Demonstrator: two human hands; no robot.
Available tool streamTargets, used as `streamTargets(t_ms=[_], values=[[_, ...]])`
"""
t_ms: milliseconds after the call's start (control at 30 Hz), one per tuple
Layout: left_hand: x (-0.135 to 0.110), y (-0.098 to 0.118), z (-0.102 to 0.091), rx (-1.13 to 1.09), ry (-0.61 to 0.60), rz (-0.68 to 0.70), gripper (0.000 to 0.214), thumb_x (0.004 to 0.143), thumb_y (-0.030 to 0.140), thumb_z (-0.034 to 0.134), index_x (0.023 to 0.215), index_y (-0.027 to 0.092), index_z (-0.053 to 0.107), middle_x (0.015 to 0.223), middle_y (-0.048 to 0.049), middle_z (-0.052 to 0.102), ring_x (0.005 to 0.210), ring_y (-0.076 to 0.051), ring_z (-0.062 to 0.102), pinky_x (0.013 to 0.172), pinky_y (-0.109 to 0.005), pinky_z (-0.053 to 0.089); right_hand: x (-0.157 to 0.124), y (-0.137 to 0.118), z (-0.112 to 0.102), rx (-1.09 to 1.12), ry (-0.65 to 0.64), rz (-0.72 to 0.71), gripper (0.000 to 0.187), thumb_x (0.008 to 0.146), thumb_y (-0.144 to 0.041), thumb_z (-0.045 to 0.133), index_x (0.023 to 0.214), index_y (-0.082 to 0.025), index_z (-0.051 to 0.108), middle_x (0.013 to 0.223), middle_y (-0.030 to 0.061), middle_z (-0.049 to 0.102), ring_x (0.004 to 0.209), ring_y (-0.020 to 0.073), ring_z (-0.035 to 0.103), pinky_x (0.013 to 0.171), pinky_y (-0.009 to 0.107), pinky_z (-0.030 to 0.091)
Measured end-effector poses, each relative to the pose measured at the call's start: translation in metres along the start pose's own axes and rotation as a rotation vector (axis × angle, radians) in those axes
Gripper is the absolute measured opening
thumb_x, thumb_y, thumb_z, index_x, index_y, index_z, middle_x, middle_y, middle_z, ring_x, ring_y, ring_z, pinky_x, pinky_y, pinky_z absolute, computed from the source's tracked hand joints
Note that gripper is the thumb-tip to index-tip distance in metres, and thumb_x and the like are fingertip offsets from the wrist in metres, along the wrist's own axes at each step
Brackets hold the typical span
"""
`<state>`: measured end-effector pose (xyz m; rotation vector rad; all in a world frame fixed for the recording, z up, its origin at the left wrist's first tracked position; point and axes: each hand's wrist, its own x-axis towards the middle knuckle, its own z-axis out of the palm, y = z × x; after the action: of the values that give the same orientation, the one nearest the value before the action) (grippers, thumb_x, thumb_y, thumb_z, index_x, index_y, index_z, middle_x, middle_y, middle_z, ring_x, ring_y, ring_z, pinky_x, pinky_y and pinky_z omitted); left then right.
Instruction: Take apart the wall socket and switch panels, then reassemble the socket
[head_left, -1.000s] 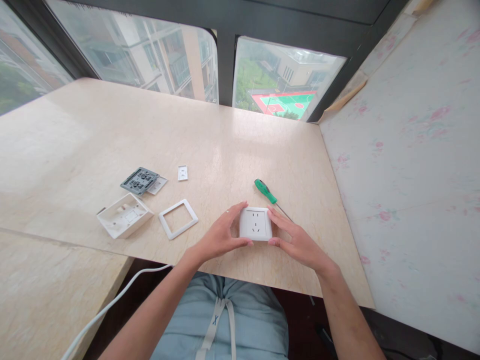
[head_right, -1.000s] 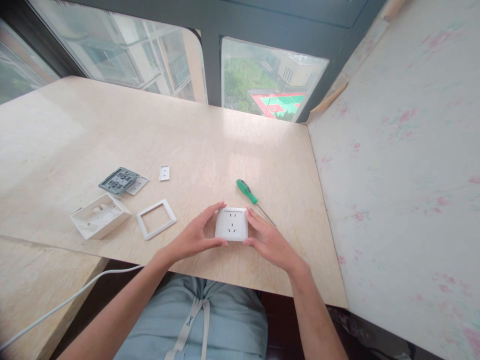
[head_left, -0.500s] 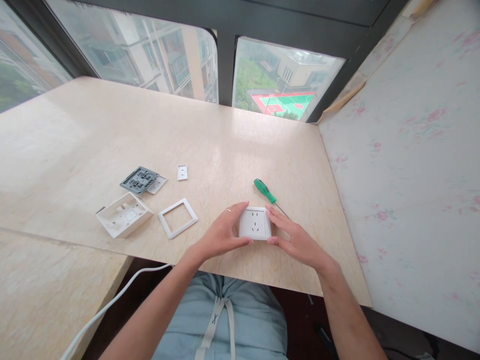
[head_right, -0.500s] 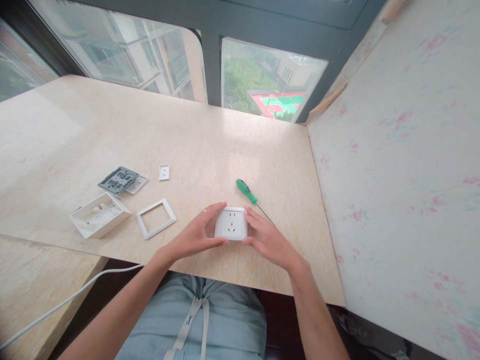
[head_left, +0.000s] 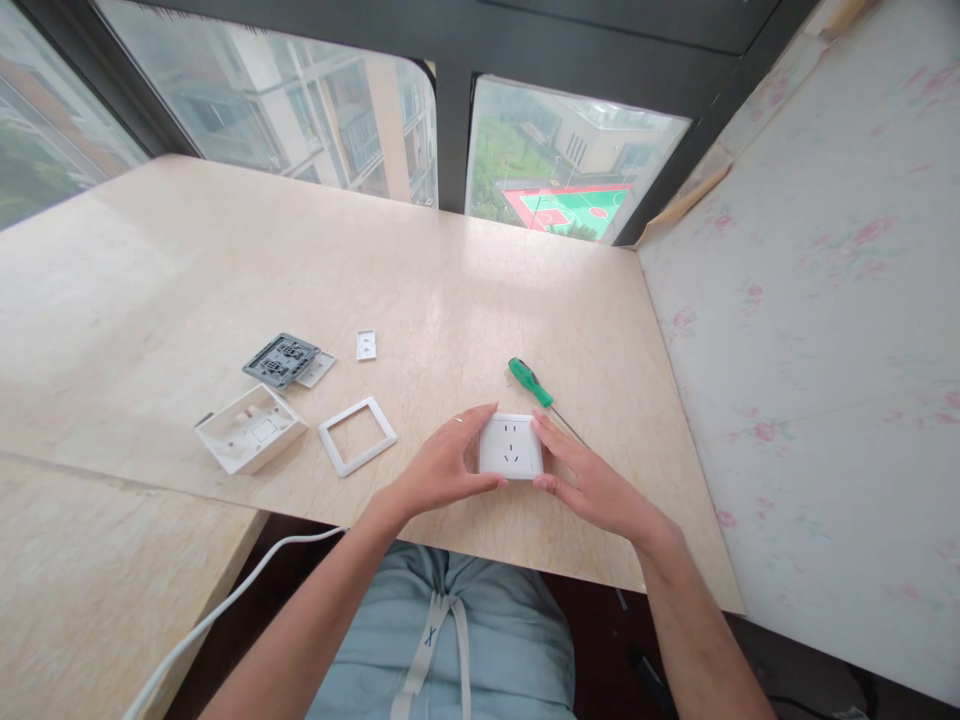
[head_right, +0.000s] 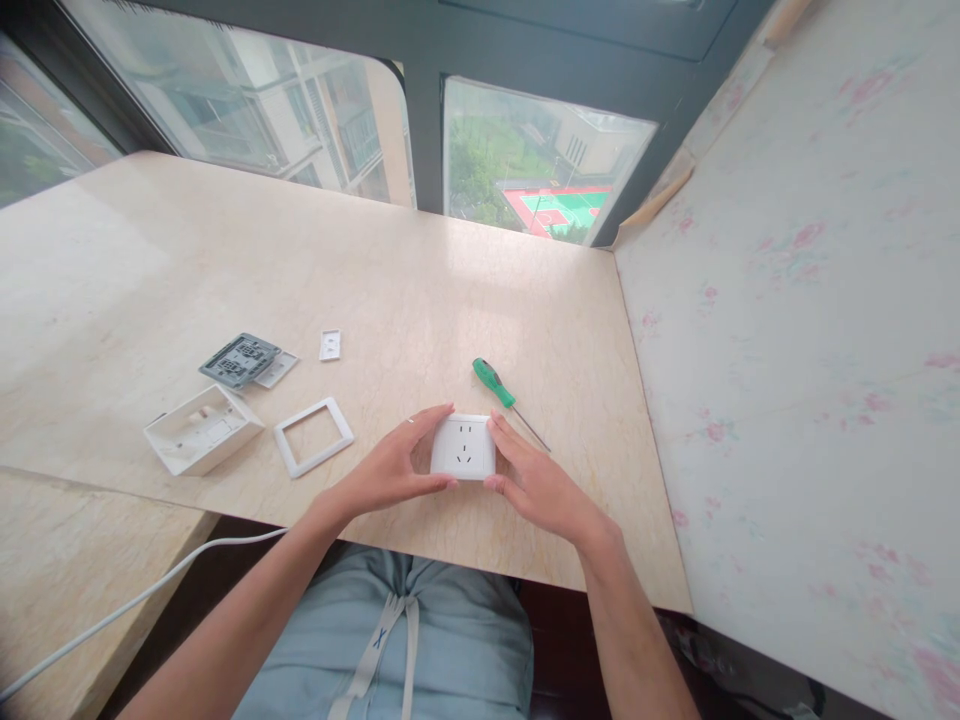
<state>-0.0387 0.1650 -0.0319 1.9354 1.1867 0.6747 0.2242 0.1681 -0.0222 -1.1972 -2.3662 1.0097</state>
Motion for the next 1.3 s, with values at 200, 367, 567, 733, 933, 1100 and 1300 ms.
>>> streamTargets(t_ms=[200, 367, 567, 733, 933, 1100, 1300], values=[[0.001, -0.001, -0.003, 0.068, -0.034, 0.024, 0.089, 0.079, 0.053, 0.073, 0.151, 0.021, 0.032, 0.153, -0.0140, 0.040, 0.141, -0.031, 0.040, 0.116, -0.050, 0.033, 0.003, -0.006, -0.007, -0.049, -0.018, 0.032, 0.081, 0.090, -0.037, 0.064, 0.158, -0.026, 0.023, 0.160, 0.0107, 0.025, 0.147, 0.0307, 0.027, 0.118, 0.056, 0.028], [0.002, -0.001, -0.007, 0.126, -0.051, 0.043, 0.088, 0.079, 0.055, 0.072, 0.150, 0.020, 0.034, 0.151, -0.0141, 0.043, 0.138, -0.031, 0.043, 0.114, -0.049, 0.036, 0.005, -0.007, -0.005, -0.099, 0.012, 0.060, 0.083, 0.085, -0.032, 0.069, 0.156, -0.028, 0.028, 0.157, 0.0101, 0.034, 0.143, 0.0314, 0.036, 0.115, 0.055, 0.036], [0.001, 0.002, -0.004, 0.105, -0.020, 0.068, 0.088, 0.079, 0.053, 0.074, 0.151, 0.023, 0.033, 0.149, -0.0146, 0.044, 0.135, -0.033, 0.046, 0.108, -0.051, 0.039, 0.008, -0.011, -0.004, -0.145, 0.037, 0.092, 0.079, 0.080, -0.027, 0.073, 0.151, -0.030, 0.038, 0.154, 0.0083, 0.040, 0.140, 0.0321, 0.040, 0.113, 0.056, 0.039], [-0.001, 0.001, 0.004, 0.044, 0.022, 0.065, 0.090, 0.080, 0.055, 0.072, 0.152, 0.020, 0.030, 0.150, -0.0165, 0.042, 0.137, -0.032, 0.043, 0.111, -0.051, 0.037, 0.012, -0.018, -0.002, -0.187, 0.058, 0.139, 0.076, 0.074, -0.020, 0.074, 0.144, -0.029, 0.045, 0.151, 0.0088, 0.044, 0.136, 0.0346, 0.046, 0.109, 0.058, 0.044], [-0.001, -0.001, 0.008, 0.030, 0.030, 0.066, 0.090, 0.080, 0.052, 0.072, 0.153, 0.022, 0.029, 0.152, -0.0166, 0.040, 0.139, -0.034, 0.040, 0.113, -0.054, 0.035, 0.017, -0.022, 0.001, -0.295, 0.087, 0.183, 0.074, 0.069, -0.016, 0.076, 0.138, -0.030, 0.050, 0.142, 0.0106, 0.055, 0.122, 0.0383, 0.059, 0.094, 0.057, 0.054], [-0.003, -0.006, 0.011, 0.029, 0.038, 0.076, 0.090, 0.080, 0.054, 0.071, 0.153, 0.021, 0.028, 0.153, -0.0175, 0.039, 0.140, -0.034, 0.039, 0.113, -0.055, 0.033, 0.019, -0.026, -0.002, -0.247, 0.066, 0.194, 0.075, 0.068, -0.014, 0.078, 0.136, -0.031, 0.051, 0.144, 0.0106, 0.053, 0.124, 0.0384, 0.057, 0.098, 0.058, 0.051], [-0.009, -0.014, 0.017, -0.012, 0.068, 0.073, 0.090, 0.083, 0.055, 0.067, 0.153, 0.019, 0.025, 0.156, -0.0173, 0.033, 0.144, -0.031, 0.034, 0.117, -0.053, 0.028, 0.014, -0.017, -0.004, 0.008, 0.026, 0.196, 0.075, 0.072, -0.020, 0.076, 0.142, -0.025, 0.048, 0.153, 0.0111, 0.040, 0.141, 0.0319, 0.039, 0.116, 0.057, 0.033]])
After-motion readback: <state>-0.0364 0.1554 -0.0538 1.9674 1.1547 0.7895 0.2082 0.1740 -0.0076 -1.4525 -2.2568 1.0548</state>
